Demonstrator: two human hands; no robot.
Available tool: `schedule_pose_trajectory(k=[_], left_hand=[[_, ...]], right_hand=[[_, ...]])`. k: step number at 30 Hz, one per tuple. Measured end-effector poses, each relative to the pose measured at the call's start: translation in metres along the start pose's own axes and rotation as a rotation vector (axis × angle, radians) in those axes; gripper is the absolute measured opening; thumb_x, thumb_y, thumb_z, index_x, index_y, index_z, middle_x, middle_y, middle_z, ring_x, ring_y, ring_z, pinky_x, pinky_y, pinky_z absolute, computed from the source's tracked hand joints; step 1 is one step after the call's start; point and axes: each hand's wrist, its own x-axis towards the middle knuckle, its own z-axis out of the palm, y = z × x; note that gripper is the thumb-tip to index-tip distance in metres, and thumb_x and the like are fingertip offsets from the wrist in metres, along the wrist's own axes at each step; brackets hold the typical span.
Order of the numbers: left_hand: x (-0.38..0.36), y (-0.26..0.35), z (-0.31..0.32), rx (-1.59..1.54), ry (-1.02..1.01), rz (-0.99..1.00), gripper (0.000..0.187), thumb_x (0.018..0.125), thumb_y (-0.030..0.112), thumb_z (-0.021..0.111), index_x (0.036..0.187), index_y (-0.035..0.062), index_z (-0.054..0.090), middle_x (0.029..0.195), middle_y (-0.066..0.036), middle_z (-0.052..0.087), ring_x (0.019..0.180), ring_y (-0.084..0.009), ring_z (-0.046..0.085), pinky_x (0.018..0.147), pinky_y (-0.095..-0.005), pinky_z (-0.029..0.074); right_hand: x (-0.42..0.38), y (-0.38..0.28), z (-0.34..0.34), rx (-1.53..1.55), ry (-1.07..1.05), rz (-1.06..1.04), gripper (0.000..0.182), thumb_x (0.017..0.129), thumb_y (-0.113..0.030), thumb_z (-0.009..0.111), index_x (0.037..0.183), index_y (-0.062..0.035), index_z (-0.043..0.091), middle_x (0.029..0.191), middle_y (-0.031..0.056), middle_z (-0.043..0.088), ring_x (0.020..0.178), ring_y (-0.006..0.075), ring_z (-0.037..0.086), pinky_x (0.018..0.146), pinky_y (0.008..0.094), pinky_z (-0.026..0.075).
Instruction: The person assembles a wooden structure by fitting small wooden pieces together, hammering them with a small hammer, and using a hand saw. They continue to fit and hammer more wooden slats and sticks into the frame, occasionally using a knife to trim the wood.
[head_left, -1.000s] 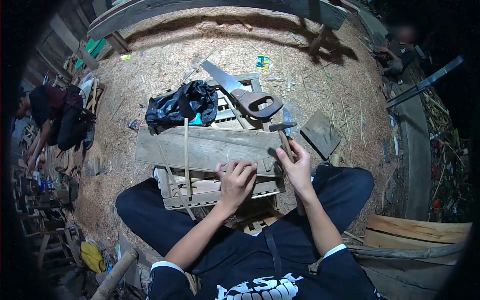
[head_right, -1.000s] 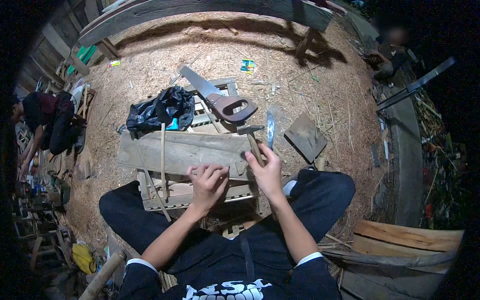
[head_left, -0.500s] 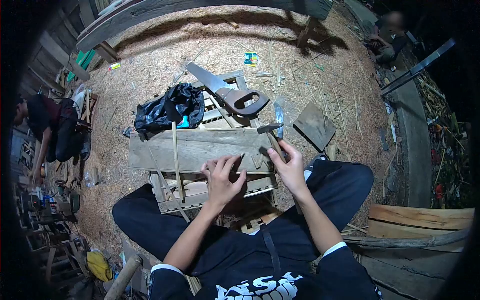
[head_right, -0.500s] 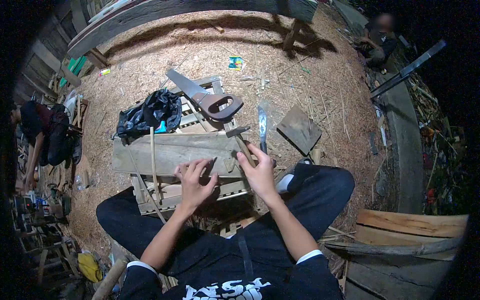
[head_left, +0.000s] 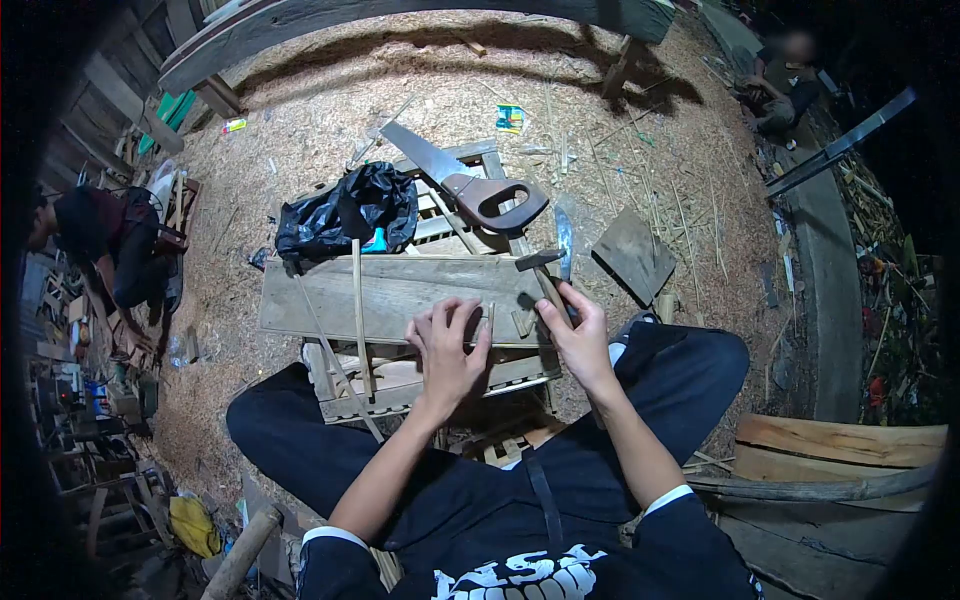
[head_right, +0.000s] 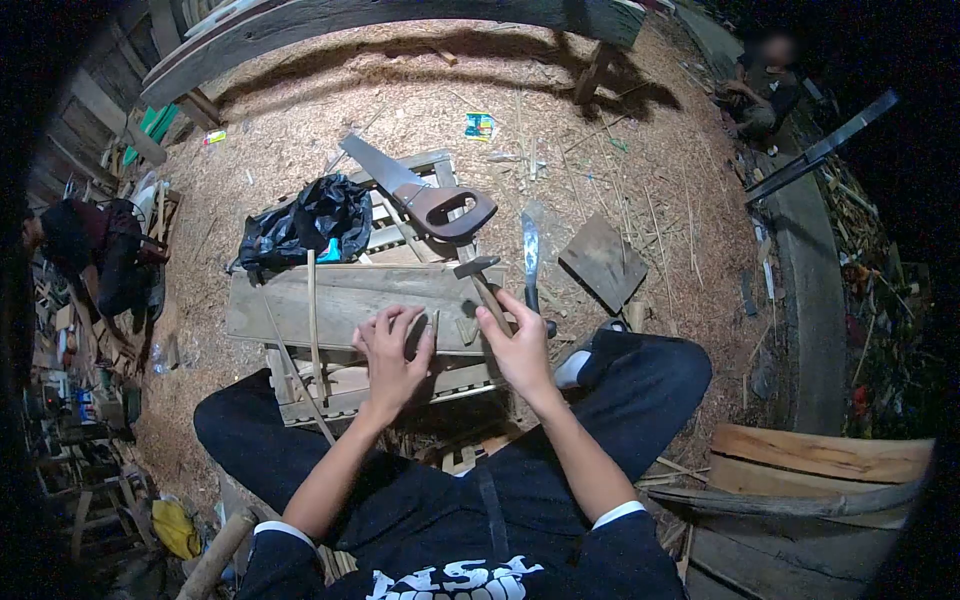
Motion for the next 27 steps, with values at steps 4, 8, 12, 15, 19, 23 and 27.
schedule_pose_trajectory(k=[4, 8, 12, 15, 19, 23, 27], left_hand=[[0.002, 0.000, -0.002, 0.081, -0.131, 0.082, 0.033, 0.091, 0.027, 0.078, 0.124, 0.0218, 0.077, 0.126, -0.007, 0.061, 0.122, -0.0288, 0.048, 0.109, -0.0523, 0.025], [0.003, -0.002, 0.002, 0.023, -0.146, 0.134, 0.029, 0.091, 0.028, 0.079, 0.118, 0.0173, 0.079, 0.123, -0.005, 0.065, 0.122, -0.0267, 0.052, 0.109, -0.0530, 0.025], [0.009, -0.007, 0.001, -0.020, -0.134, 0.198, 0.030, 0.087, 0.026, 0.083, 0.116, 0.0176, 0.080, 0.111, -0.002, 0.068, 0.113, -0.0253, 0.055, 0.106, -0.0472, 0.027], [0.014, -0.006, -0.008, -0.014, -0.166, 0.212, 0.028, 0.086, 0.025, 0.084, 0.113, 0.0165, 0.081, 0.111, -0.002, 0.069, 0.112, -0.0251, 0.055, 0.105, -0.0467, 0.028], [0.012, -0.006, -0.005, -0.075, -0.184, 0.208, 0.025, 0.088, 0.027, 0.083, 0.109, 0.0129, 0.081, 0.110, -0.003, 0.070, 0.111, -0.0253, 0.056, 0.107, -0.0498, 0.028], [0.011, 0.000, -0.004, -0.057, -0.162, 0.262, 0.023, 0.083, 0.022, 0.087, 0.104, 0.0142, 0.082, 0.102, -0.001, 0.073, 0.105, -0.0225, 0.059, 0.100, -0.0436, 0.032], [0.010, 0.002, 0.002, -0.083, -0.094, 0.226, 0.017, 0.084, 0.021, 0.084, 0.097, 0.0111, 0.080, 0.093, 0.000, 0.074, 0.097, -0.0210, 0.061, 0.099, -0.0434, 0.033]], right_hand=[[0.001, 0.004, -0.001, -0.018, -0.008, 0.039, 0.057, 0.097, -0.024, 0.080, 0.133, 0.0169, 0.062, 0.121, 0.0252, 0.075, 0.106, 0.0215, 0.072, 0.093, 0.0333, 0.056], [0.000, -0.004, -0.001, 0.023, -0.038, 0.094, 0.058, 0.097, -0.026, 0.079, 0.133, 0.0168, 0.062, 0.126, 0.0275, 0.073, 0.115, 0.0260, 0.071, 0.101, 0.0357, 0.054], [0.000, 0.008, -0.001, -0.028, -0.005, 0.047, 0.060, 0.097, -0.029, 0.078, 0.133, 0.0167, 0.062, 0.129, 0.0296, 0.071, 0.120, 0.0294, 0.069, 0.105, 0.0370, 0.052], [-0.002, 0.003, -0.001, 0.009, -0.008, 0.065, 0.061, 0.098, -0.031, 0.078, 0.133, 0.0168, 0.062, 0.131, 0.0313, 0.069, 0.124, 0.0322, 0.068, 0.109, 0.0381, 0.050], [-0.003, 0.004, -0.001, -0.011, -0.005, 0.068, 0.061, 0.098, -0.030, 0.078, 0.133, 0.0169, 0.062, 0.131, 0.0312, 0.069, 0.125, 0.0327, 0.068, 0.109, 0.0381, 0.049], [-0.004, 0.005, -0.001, -0.020, -0.006, 0.070, 0.059, 0.098, -0.030, 0.078, 0.132, 0.0167, 0.063, 0.131, 0.0312, 0.069, 0.125, 0.0331, 0.068, 0.110, 0.0383, 0.049], [-0.005, -0.001, -0.001, -0.038, -0.003, 0.060, 0.059, 0.098, -0.029, 0.078, 0.132, 0.0166, 0.063, 0.131, 0.0315, 0.069, 0.126, 0.0332, 0.067, 0.110, 0.0385, 0.049]])
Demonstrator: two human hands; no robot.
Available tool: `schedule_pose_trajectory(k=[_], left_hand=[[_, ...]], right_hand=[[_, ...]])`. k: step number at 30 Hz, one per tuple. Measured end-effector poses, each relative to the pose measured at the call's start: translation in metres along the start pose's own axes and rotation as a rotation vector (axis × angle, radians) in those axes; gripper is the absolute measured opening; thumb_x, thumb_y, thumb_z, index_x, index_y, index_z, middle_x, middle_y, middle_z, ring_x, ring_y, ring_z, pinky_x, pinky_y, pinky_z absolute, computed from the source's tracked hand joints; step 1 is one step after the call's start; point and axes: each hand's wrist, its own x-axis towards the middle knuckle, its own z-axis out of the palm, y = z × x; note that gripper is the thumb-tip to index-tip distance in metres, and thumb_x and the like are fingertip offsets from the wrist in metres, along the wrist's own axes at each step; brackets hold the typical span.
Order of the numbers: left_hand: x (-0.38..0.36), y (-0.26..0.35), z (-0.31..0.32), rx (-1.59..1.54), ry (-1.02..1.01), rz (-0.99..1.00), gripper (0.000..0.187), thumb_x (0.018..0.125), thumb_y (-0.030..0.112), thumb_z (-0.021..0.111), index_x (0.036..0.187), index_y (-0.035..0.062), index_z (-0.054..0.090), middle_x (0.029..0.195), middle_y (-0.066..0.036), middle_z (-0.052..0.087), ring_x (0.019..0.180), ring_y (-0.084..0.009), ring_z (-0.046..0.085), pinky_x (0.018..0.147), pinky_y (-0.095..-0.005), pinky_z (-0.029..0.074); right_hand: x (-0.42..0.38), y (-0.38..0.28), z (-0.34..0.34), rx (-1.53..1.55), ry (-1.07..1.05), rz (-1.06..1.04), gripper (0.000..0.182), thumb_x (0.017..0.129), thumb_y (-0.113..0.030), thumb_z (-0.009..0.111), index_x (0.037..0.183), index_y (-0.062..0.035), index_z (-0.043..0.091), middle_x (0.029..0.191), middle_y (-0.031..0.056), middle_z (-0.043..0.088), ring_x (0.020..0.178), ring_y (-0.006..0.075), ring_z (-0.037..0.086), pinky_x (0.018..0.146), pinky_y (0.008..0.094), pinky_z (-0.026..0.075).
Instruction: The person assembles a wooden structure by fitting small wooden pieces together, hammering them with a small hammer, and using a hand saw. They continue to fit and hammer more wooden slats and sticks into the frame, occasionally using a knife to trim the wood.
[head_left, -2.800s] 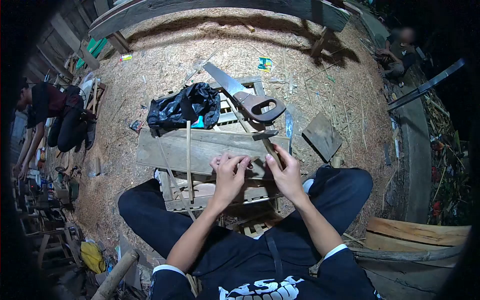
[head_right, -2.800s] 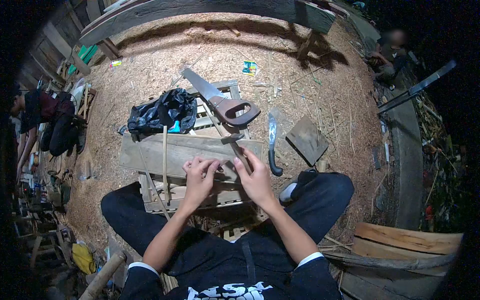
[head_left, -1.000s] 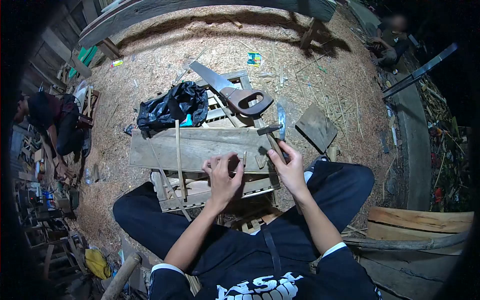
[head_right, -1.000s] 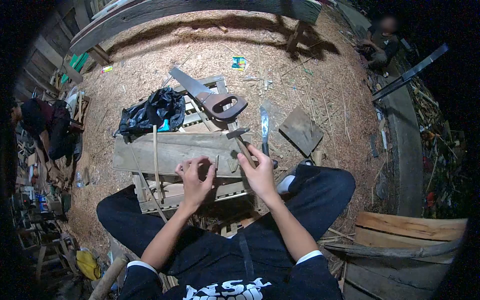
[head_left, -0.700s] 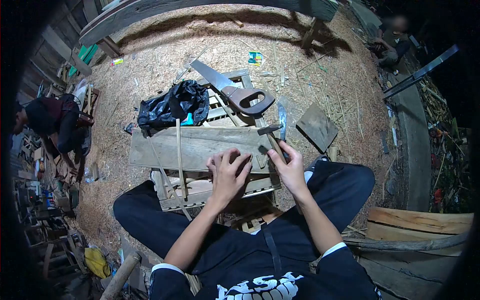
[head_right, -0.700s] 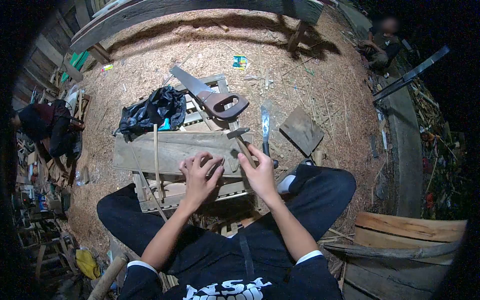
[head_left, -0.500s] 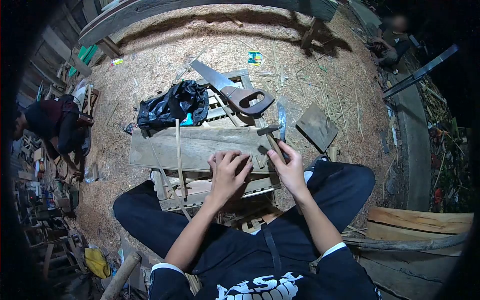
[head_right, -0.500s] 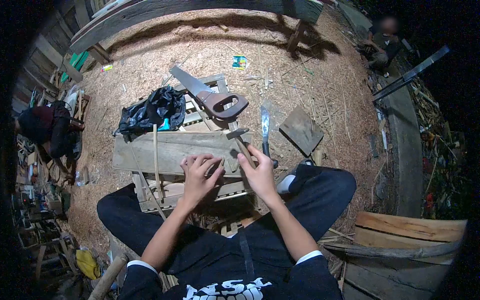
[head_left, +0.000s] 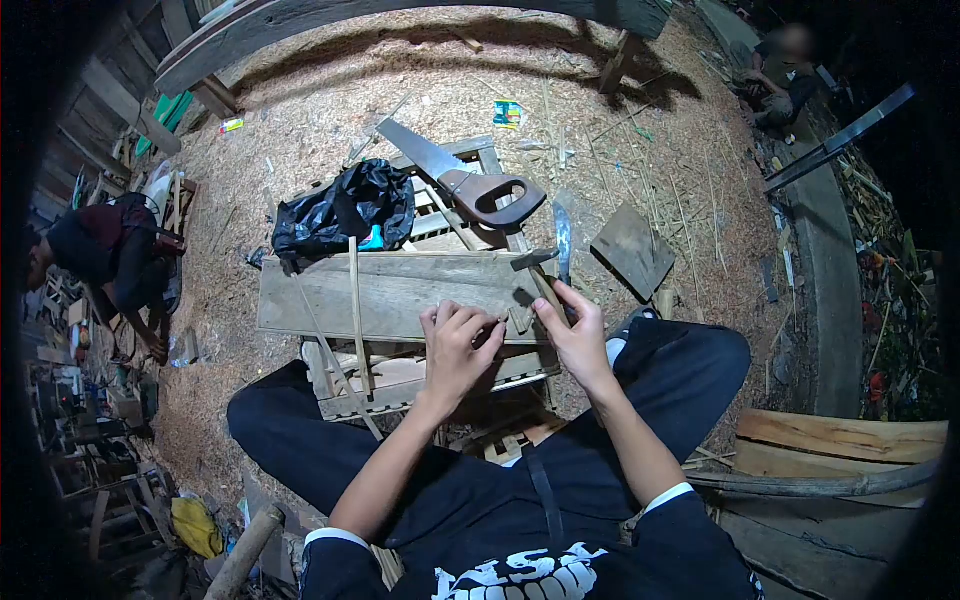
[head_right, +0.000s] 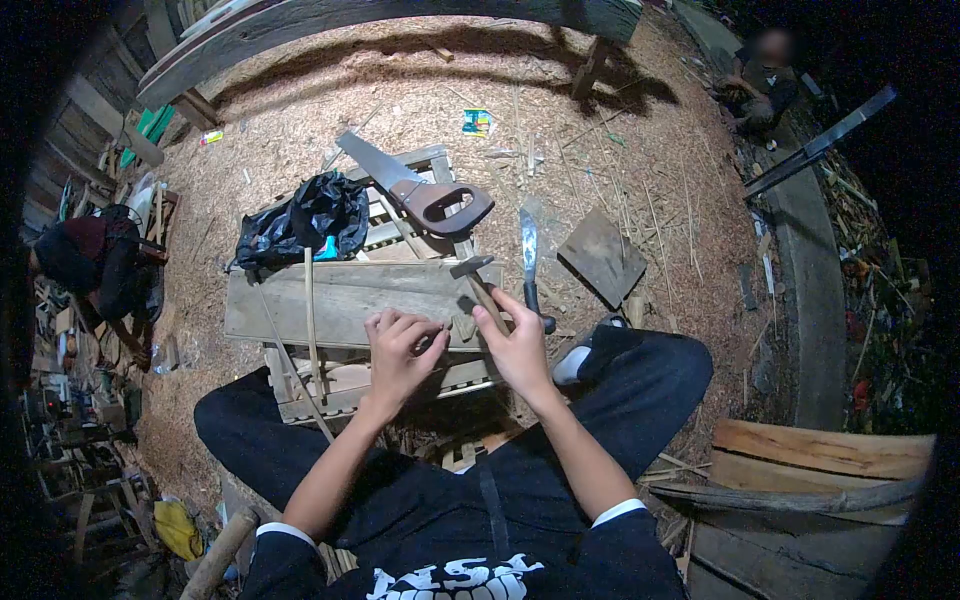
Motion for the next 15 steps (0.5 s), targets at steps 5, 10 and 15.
schedule_pose_trajectory(k=[5, 10, 15], left_hand=[[0.001, 0.011, 0.004, -0.001, 0.015, -0.045, 0.017, 0.082, 0.020, 0.084, 0.095, 0.0104, 0.079, 0.090, -0.001, 0.075, 0.092, -0.0213, 0.061, 0.097, -0.0426, 0.033], [0.002, 0.011, 0.007, -0.043, 0.007, -0.081, 0.022, 0.080, 0.019, 0.085, 0.100, 0.0109, 0.080, 0.086, 0.000, 0.075, 0.089, -0.0207, 0.062, 0.096, -0.0408, 0.034], [0.006, 0.005, 0.005, 0.017, -0.043, -0.036, 0.026, 0.081, 0.022, 0.084, 0.104, 0.0107, 0.080, 0.087, 0.000, 0.074, 0.092, -0.0205, 0.061, 0.097, -0.0415, 0.033]], right_hand=[[0.001, 0.006, 0.003, -0.008, -0.006, -0.034, 0.059, 0.097, -0.030, 0.078, 0.131, 0.0164, 0.064, 0.131, 0.0312, 0.070, 0.125, 0.0335, 0.068, 0.109, 0.0388, 0.050], [0.000, 0.003, 0.004, -0.002, -0.008, -0.023, 0.060, 0.097, -0.030, 0.078, 0.132, 0.0164, 0.064, 0.130, 0.0309, 0.070, 0.124, 0.0334, 0.068, 0.109, 0.0391, 0.050], [0.001, 0.002, 0.003, 0.002, -0.015, -0.012, 0.059, 0.097, -0.029, 0.078, 0.132, 0.0163, 0.064, 0.128, 0.0302, 0.071, 0.120, 0.0307, 0.070, 0.105, 0.0383, 0.052]])
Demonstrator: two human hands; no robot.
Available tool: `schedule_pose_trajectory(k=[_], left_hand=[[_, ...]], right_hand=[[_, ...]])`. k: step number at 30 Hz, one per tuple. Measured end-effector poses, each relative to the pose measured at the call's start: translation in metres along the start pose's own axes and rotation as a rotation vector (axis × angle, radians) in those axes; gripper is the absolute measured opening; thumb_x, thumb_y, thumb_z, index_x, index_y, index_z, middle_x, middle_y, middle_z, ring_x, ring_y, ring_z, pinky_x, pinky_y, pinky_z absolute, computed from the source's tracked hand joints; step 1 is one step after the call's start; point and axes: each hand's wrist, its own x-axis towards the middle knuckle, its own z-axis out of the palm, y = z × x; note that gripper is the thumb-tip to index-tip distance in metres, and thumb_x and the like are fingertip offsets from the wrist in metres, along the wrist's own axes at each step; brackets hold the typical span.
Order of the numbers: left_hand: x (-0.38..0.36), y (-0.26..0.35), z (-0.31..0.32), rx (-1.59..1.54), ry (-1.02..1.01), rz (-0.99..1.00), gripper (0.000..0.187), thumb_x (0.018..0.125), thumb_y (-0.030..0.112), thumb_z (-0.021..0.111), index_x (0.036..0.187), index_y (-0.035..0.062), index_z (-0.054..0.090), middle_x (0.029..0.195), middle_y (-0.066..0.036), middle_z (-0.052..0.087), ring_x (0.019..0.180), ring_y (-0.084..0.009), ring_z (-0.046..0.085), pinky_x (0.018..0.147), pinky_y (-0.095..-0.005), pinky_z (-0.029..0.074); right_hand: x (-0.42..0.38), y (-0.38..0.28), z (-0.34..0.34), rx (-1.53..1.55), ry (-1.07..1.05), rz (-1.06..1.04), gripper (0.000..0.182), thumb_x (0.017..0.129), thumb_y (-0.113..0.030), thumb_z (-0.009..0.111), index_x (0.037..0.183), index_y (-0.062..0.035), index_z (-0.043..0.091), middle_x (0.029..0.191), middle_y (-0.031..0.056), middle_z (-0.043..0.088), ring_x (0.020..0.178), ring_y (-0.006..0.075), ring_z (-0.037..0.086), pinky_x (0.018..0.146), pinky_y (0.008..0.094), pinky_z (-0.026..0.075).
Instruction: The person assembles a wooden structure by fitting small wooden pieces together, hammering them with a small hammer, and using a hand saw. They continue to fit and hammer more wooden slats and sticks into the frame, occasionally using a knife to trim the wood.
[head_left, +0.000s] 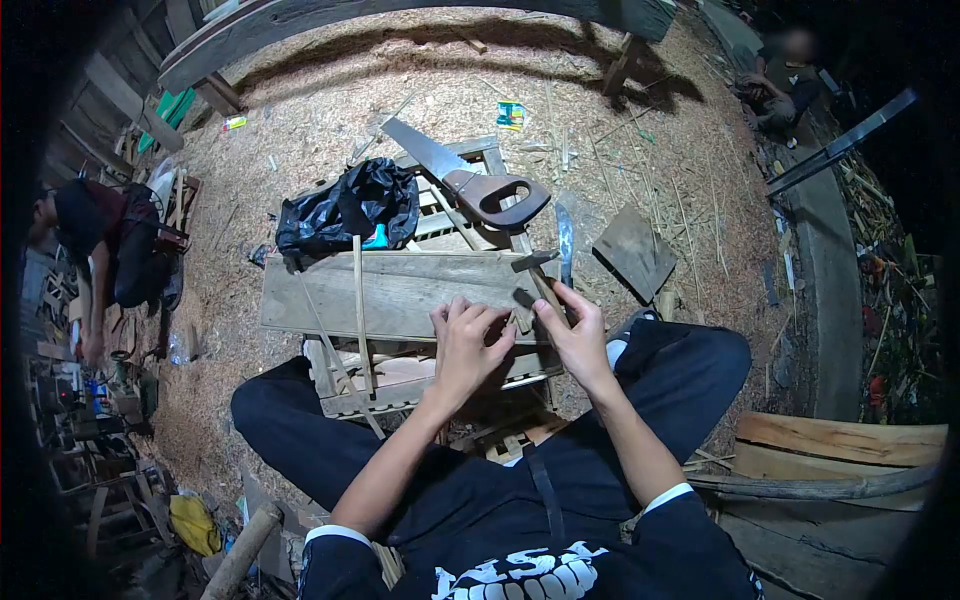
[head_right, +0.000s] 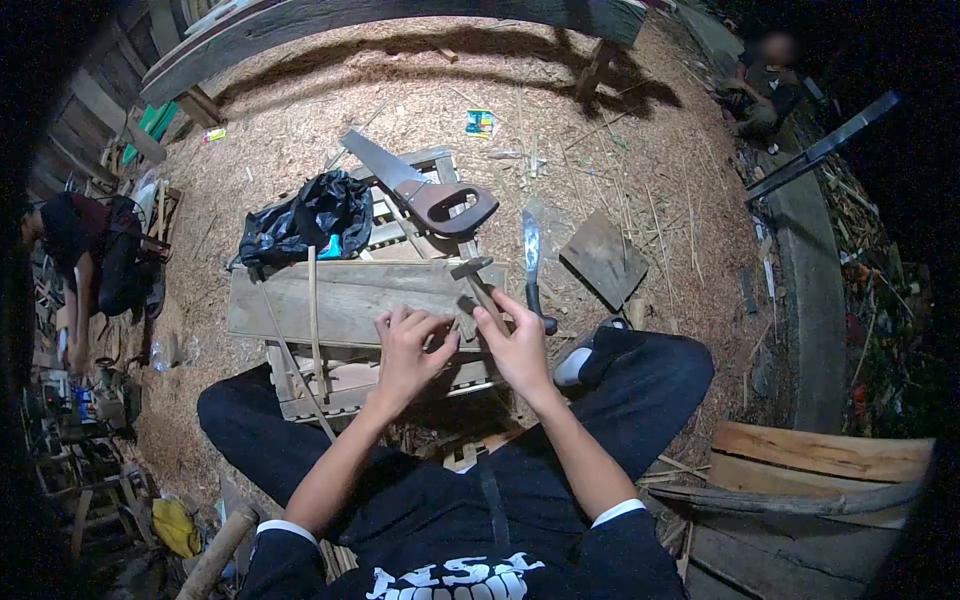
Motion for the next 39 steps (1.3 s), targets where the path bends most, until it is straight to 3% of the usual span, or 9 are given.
schedule_pose_trajectory(k=[5, 10, 17, 19, 29, 31, 39], left_hand=[[-0.001, 0.000, 0.002, -0.024, -0.008, -0.024, 0.026, 0.081, 0.023, 0.084, 0.104, 0.0110, 0.080, 0.088, -0.001, 0.073, 0.094, -0.0217, 0.060, 0.097, -0.0416, 0.032], [-0.005, 0.009, 0.007, -0.009, -0.016, -0.154, 0.023, 0.084, 0.023, 0.082, 0.103, 0.0116, 0.077, 0.096, -0.002, 0.073, 0.103, -0.0246, 0.058, 0.096, -0.0450, 0.031], [-0.006, 0.013, 0.012, 0.022, -0.030, -0.168, 0.022, 0.085, 0.022, 0.081, 0.104, 0.0124, 0.076, 0.093, -0.001, 0.071, 0.103, -0.0243, 0.057, 0.095, -0.0453, 0.031], [-0.005, 0.020, 0.012, -0.052, -0.001, -0.272, 0.022, 0.085, 0.021, 0.081, 0.105, 0.0126, 0.076, 0.091, 0.000, 0.069, 0.101, -0.0234, 0.057, 0.095, -0.0448, 0.031], [-0.008, 0.017, 0.010, -0.046, -0.015, -0.234, 0.024, 0.086, 0.019, 0.079, 0.109, 0.0122, 0.077, 0.096, -0.001, 0.071, 0.101, -0.0233, 0.060, 0.094, -0.0424, 0.034], [-0.009, 0.019, 0.012, 0.004, 0.061, -0.210, 0.024, 0.086, 0.019, 0.079, 0.109, 0.0117, 0.077, 0.100, -0.002, 0.072, 0.103, -0.0238, 0.061, 0.094, -0.0415, 0.035], [-0.007, 0.019, 0.011, -0.010, 0.025, -0.231, 0.024, 0.084, 0.020, 0.080, 0.106, 0.0108, 0.078, 0.099, -0.003, 0.073, 0.101, -0.0233, 0.061, 0.094, -0.0415, 0.036]], right_hand=[[-0.001, -0.004, -0.002, -0.008, 0.009, -0.029, 0.059, 0.098, -0.028, 0.078, 0.133, 0.0162, 0.063, 0.125, 0.0282, 0.073, 0.109, 0.0234, 0.072, 0.095, 0.0346, 0.056], [-0.002, -0.004, -0.004, 0.015, 0.010, -0.019, 0.057, 0.098, -0.026, 0.078, 0.133, 0.0159, 0.063, 0.123, 0.0274, 0.074, 0.109, 0.0234, 0.072, 0.095, 0.0346, 0.056], [-0.003, -0.003, -0.004, -0.017, 0.021, -0.055, 0.057, 0.098, -0.026, 0.078, 0.133, 0.0162, 0.063, 0.125, 0.0277, 0.074, 0.112, 0.0246, 0.072, 0.099, 0.0348, 0.055], [-0.003, -0.001, -0.005, -0.007, 0.009, -0.040, 0.057, 0.098, -0.026, 0.078, 0.133, 0.0163, 0.063, 0.125, 0.0277, 0.073, 0.113, 0.0248, 0.072, 0.099, 0.0349, 0.055], [-0.007, -0.004, -0.006, 0.054, -0.022, 0.093, 0.057, 0.098, -0.027, 0.077, 0.134, 0.0160, 0.063, 0.128, 0.0286, 0.072, 0.116, 0.0254, 0.071, 0.100, 0.0351, 0.054], [-0.007, -0.001, -0.005, 0.041, -0.012, 0.069, 0.058, 0.098, -0.027, 0.077, 0.134, 0.0159, 0.063, 0.128, 0.0285, 0.072, 0.117, 0.0258, 0.071, 0.101, 0.0352, 0.054], [-0.007, 0.005, -0.005, -0.006, -0.003, 0.065, 0.059, 0.097, -0.030, 0.078, 0.133, 0.0148, 0.064, 0.129, 0.0294, 0.071, 0.122, 0.0306, 0.070, 0.106, 0.0378, 0.051]])
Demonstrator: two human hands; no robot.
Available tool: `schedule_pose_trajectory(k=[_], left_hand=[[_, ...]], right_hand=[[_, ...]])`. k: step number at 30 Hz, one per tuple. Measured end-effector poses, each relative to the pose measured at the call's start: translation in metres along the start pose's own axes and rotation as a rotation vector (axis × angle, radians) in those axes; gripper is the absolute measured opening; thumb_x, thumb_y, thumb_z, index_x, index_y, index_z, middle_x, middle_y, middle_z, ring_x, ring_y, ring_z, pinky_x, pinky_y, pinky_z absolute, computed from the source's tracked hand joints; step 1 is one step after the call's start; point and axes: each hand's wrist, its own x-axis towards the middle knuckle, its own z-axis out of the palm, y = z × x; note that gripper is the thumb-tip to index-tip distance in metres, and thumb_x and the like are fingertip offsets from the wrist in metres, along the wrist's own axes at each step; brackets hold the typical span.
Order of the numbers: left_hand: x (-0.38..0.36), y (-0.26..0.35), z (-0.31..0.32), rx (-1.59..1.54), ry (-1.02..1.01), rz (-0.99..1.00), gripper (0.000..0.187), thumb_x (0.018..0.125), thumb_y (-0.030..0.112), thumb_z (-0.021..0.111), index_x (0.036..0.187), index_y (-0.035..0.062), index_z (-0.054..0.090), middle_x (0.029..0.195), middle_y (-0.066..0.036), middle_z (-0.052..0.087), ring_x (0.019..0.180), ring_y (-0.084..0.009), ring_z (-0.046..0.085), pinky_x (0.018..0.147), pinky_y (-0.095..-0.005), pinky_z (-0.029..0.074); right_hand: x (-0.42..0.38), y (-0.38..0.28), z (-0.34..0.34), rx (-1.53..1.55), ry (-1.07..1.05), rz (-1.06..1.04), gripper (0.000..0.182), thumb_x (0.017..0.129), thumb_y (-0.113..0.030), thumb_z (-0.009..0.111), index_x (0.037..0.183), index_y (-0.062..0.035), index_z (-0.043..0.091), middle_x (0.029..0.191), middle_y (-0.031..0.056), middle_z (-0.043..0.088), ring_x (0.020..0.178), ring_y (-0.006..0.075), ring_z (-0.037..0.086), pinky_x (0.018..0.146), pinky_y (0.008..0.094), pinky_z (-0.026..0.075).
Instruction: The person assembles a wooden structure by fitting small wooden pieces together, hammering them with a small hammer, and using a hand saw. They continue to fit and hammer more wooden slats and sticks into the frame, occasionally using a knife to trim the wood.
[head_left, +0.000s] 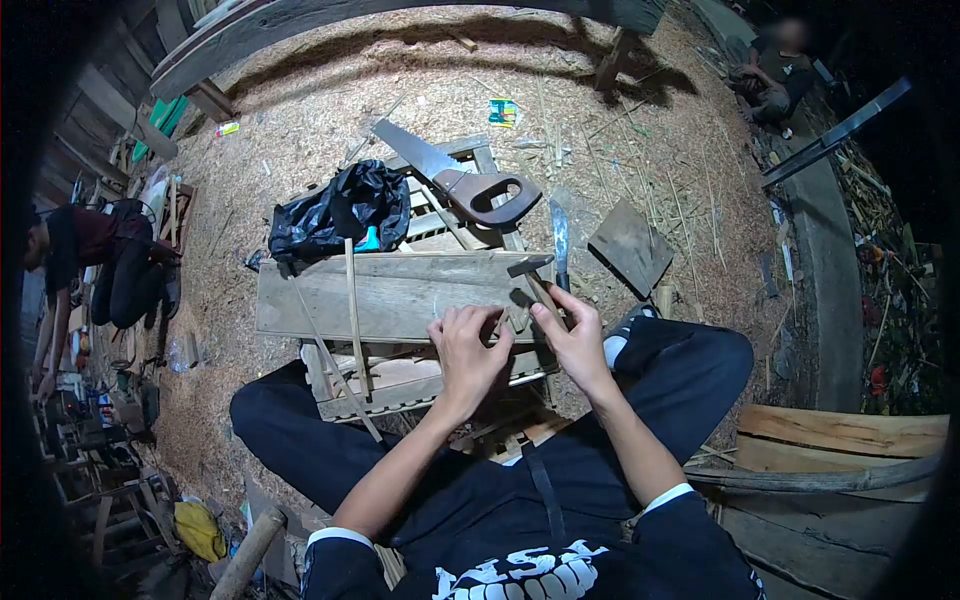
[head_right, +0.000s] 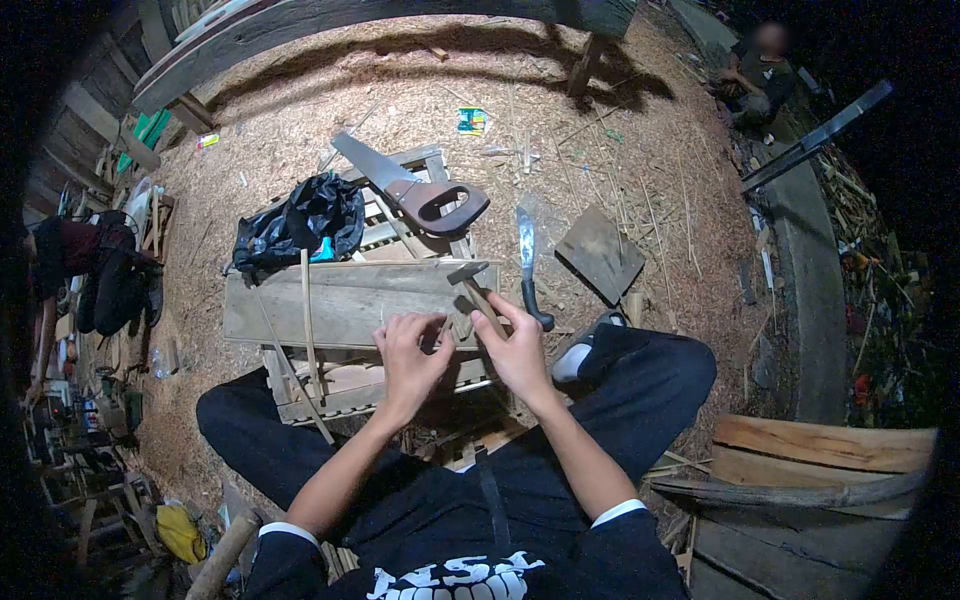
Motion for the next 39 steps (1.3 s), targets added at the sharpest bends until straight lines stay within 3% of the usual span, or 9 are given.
schedule_pose_trajectory(k=[12, 23, 30, 32, 35, 39], left_hand=[[0.001, 0.000, -0.003, -0.003, -0.018, 0.002, 0.021, 0.083, 0.021, 0.082, 0.101, 0.0104, 0.080, 0.099, -0.003, 0.074, 0.100, -0.0241, 0.060, 0.095, -0.0419, 0.035], [0.001, -0.009, 0.001, -0.047, 0.000, 0.052, 0.020, 0.083, 0.020, 0.084, 0.101, 0.0102, 0.080, 0.100, -0.004, 0.074, 0.101, -0.0249, 0.061, 0.095, -0.0422, 0.036], [0.007, -0.023, -0.015, -0.078, -0.178, 0.158, 0.026, 0.089, 0.020, 0.080, 0.112, 0.0096, 0.079, 0.109, -0.005, 0.071, 0.108, -0.0282, 0.056, 0.098, -0.0430, 0.036], [0.009, -0.027, -0.019, -0.099, -0.212, 0.180, 0.027, 0.090, 0.020, 0.079, 0.115, 0.0096, 0.079, 0.111, -0.004, 0.070, 0.108, -0.0281, 0.055, 0.099, -0.0431, 0.036], [0.013, -0.027, -0.024, -0.084, -0.253, 0.211, 0.027, 0.090, 0.020, 0.079, 0.116, 0.0105, 0.079, 0.112, -0.006, 0.068, 0.111, -0.0280, 0.053, 0.102, -0.0443, 0.036], [0.014, -0.029, -0.026, -0.080, -0.233, 0.225, 0.030, 0.088, 0.024, 0.081, 0.116, 0.0137, 0.081, 0.112, -0.005, 0.067, 0.112, -0.0285, 0.053, 0.103, -0.0450, 0.036]], right_hand=[[0.001, 0.005, 0.002, 0.028, 0.001, -0.006, 0.058, 0.098, -0.030, 0.077, 0.133, 0.0144, 0.064, 0.129, 0.0294, 0.071, 0.122, 0.0307, 0.070, 0.107, 0.0378, 0.051], [0.000, -0.006, 0.001, 0.068, -0.017, 0.005, 0.059, 0.098, -0.028, 0.078, 0.134, 0.0158, 0.062, 0.123, 0.0262, 0.075, 0.105, 0.0206, 0.073, 0.093, 0.0344, 0.057], [0.004, 0.009, -0.003, 0.026, 0.044, -0.090, 0.057, 0.099, -0.027, 0.077, 0.133, 0.0159, 0.063, 0.124, 0.0277, 0.074, 0.113, 0.0253, 0.072, 0.099, 0.0361, 0.055], [0.003, 0.008, -0.006, -0.022, 0.016, -0.062, 0.056, 0.100, -0.021, 0.077, 0.138, 0.0154, 0.060, 0.120, 0.0154, 0.074, 0.102, 0.0130, 0.068, 0.090, 0.0277, 0.054], [-0.004, 0.003, -0.008, -0.094, 0.020, -0.153, 0.055, 0.101, -0.021, 0.076, 0.138, 0.0161, 0.059, 0.122, 0.0180, 0.074, 0.106, 0.0164, 0.069, 0.094, 0.0299, 0.054], [-0.028, -0.033, -0.012, -0.197, -0.034, -0.122, 0.046, 0.101, -0.020, 0.074, 0.134, 0.0111, 0.065, 0.118, 0.0201, 0.076, 0.106, 0.0176, 0.071, 0.095, 0.0326, 0.055]])
